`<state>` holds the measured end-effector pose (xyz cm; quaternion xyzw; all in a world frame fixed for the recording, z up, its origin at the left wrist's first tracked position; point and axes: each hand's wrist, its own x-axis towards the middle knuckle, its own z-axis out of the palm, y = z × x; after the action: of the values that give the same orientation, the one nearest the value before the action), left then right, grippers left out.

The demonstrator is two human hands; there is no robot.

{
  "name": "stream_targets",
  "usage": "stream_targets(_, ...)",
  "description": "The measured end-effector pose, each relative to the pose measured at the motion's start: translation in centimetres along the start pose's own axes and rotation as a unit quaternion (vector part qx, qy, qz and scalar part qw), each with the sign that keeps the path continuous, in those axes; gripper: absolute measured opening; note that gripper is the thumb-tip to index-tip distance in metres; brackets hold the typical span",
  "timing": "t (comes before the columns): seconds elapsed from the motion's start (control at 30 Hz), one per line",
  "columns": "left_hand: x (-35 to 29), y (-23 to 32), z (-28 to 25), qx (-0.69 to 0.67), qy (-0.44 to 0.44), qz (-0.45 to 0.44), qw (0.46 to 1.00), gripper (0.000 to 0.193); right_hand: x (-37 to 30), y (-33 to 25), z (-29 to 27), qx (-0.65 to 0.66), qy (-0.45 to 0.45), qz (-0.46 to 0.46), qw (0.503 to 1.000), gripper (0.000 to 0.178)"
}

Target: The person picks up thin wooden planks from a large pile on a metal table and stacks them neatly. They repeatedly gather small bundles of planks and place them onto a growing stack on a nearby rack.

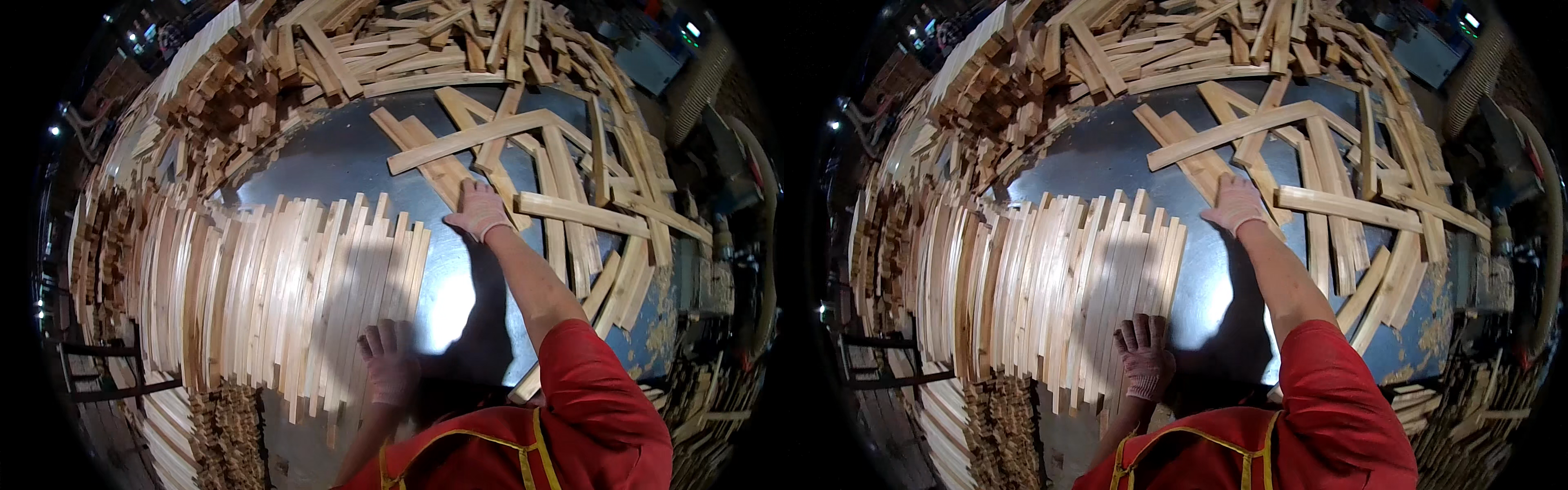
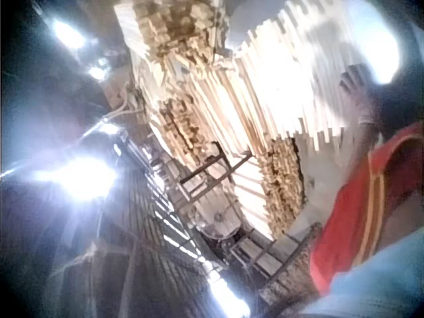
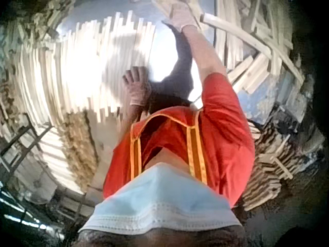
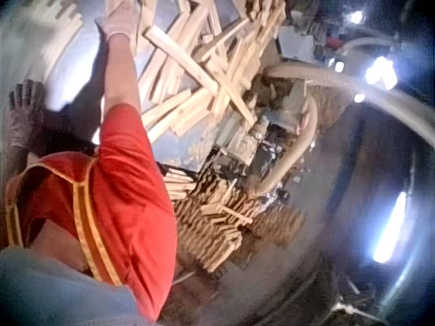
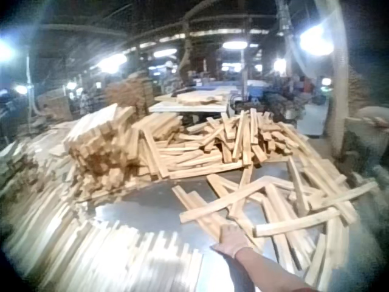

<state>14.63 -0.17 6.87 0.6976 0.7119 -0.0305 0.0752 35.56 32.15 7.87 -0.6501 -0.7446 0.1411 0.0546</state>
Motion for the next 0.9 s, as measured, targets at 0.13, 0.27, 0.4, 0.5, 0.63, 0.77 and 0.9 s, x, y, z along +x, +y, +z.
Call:
stream_targets(0.13,0.3,-0.2,-0.6,-0.025,0.034,0.008,0.999,0.081,1.5,2.3,-0.6,-0.03,-0.035,-0.003,0.999,0.093)
stream_targets(0.27,0.3,-0.1,-0.3,-0.025,0.07,0.009,0.997,0.079,0.9,6.9,-5.1,0.247,-0.111,0.011,0.963,0.081)
stream_targets(0.4,0.4,0.0,-1.9,-0.035,0.066,0.029,0.997,0.084,-6.0,13.0,-4.2,0.752,-0.256,0.104,0.599,0.077)
stream_targets(0.5,-0.7,0.2,-1.1,-0.075,0.044,0.033,0.996,0.09,-16.5,8.6,-4.0,0.859,-0.279,0.09,0.42,0.084)
stream_targets(0.63,-6.4,4.0,1.0,-0.587,0.009,0.003,0.81,0.077,-26.6,3.6,-0.6,0.882,-0.286,0.123,0.354,0.079)
stream_targets(0.77,-9.1,3.2,-2.0,-0.842,-0.298,-0.093,0.44,0.047,-32.4,1.6,4.2,0.716,-0.264,0.183,0.619,0.039)
stream_targets(0.9,-10.8,0.3,-2.9,-0.735,-0.186,-0.028,0.651,0.043,-35.5,-1.0,6.7,0.542,-0.267,0.19,0.774,0.033)
